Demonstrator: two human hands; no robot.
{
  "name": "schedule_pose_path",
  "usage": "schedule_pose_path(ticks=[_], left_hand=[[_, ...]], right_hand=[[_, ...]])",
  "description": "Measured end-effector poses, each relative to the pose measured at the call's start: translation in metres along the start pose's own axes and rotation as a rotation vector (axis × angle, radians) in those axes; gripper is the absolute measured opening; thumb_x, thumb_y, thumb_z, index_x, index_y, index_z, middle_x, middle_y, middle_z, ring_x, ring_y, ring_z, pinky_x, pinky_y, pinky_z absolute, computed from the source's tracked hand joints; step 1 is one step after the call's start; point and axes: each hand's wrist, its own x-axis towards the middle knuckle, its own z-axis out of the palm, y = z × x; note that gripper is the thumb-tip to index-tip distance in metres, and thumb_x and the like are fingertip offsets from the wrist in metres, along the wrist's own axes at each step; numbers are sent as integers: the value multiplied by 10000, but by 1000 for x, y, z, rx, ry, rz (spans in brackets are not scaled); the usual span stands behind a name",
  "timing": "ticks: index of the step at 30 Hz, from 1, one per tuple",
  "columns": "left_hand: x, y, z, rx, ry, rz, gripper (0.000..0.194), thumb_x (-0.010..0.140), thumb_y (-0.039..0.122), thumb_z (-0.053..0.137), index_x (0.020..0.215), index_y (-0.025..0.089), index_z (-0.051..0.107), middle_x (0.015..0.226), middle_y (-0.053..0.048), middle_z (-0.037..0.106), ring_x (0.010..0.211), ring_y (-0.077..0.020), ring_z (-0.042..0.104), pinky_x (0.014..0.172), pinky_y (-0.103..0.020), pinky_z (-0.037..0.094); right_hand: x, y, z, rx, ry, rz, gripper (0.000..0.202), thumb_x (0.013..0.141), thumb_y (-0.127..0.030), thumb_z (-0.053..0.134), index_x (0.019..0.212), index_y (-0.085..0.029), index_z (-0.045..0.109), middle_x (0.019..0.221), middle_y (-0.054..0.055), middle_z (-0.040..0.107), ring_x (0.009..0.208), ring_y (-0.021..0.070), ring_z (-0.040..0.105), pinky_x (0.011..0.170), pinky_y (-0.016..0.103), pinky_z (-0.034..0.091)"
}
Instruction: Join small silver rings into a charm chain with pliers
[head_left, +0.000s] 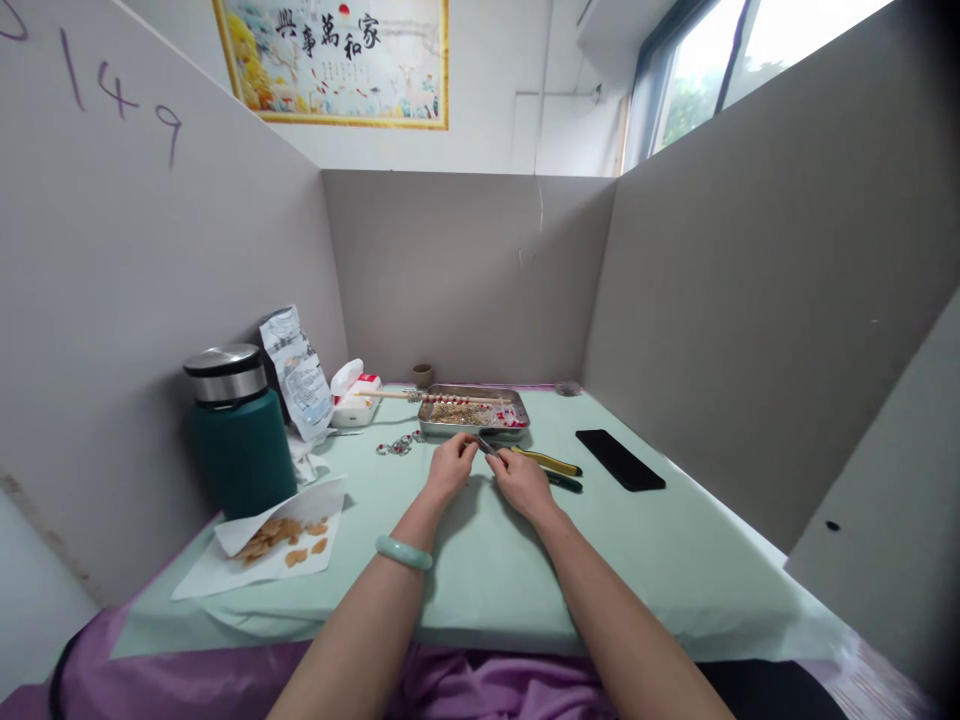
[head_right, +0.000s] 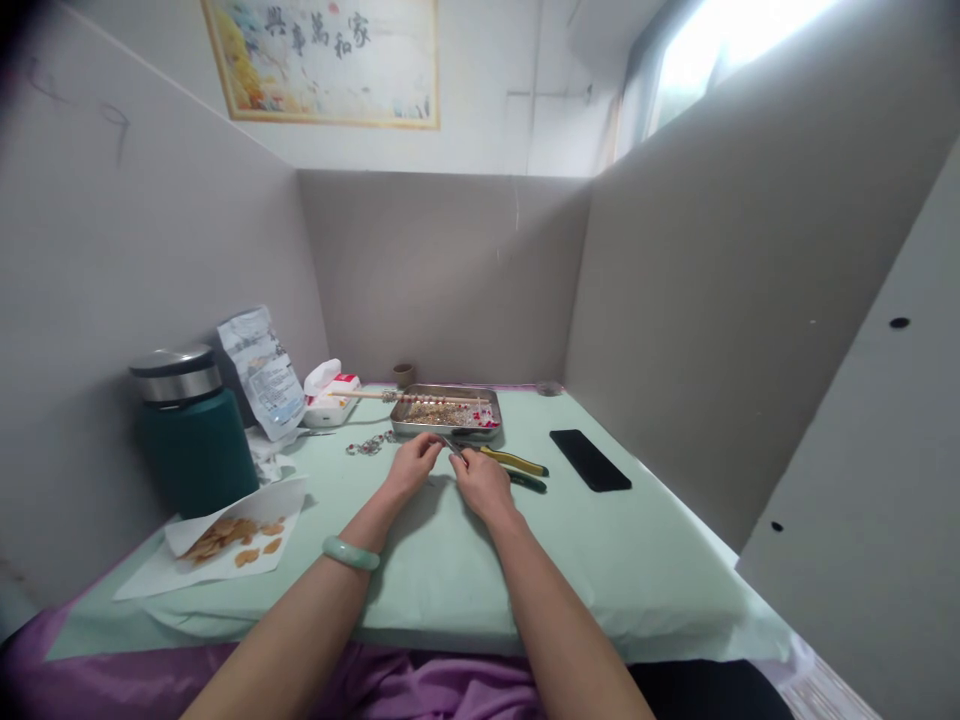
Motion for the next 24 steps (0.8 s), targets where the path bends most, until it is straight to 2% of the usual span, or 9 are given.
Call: schedule_pose_path(ticks=[15, 24], left_hand=[[1, -2, 1, 35, 39, -20, 234, 806, 292, 476, 860, 159, 662, 721, -29, 652, 629, -126, 526, 614, -235, 365], [-1, 2, 1, 25, 11, -3, 235, 807, 282, 467, 872, 166, 661, 773, -40, 670, 676, -140, 554, 628, -241, 375]], right_hand=[[0, 1, 1, -9, 4, 11, 382, 907, -447, 348, 761, -198, 600, 773, 26, 646, 716, 141, 564, 536, 245, 217], [0, -1, -1, -26, -16, 14, 387, 915, -444, 345, 801, -201, 623, 802, 38, 659, 731, 150, 571, 548, 245, 231]])
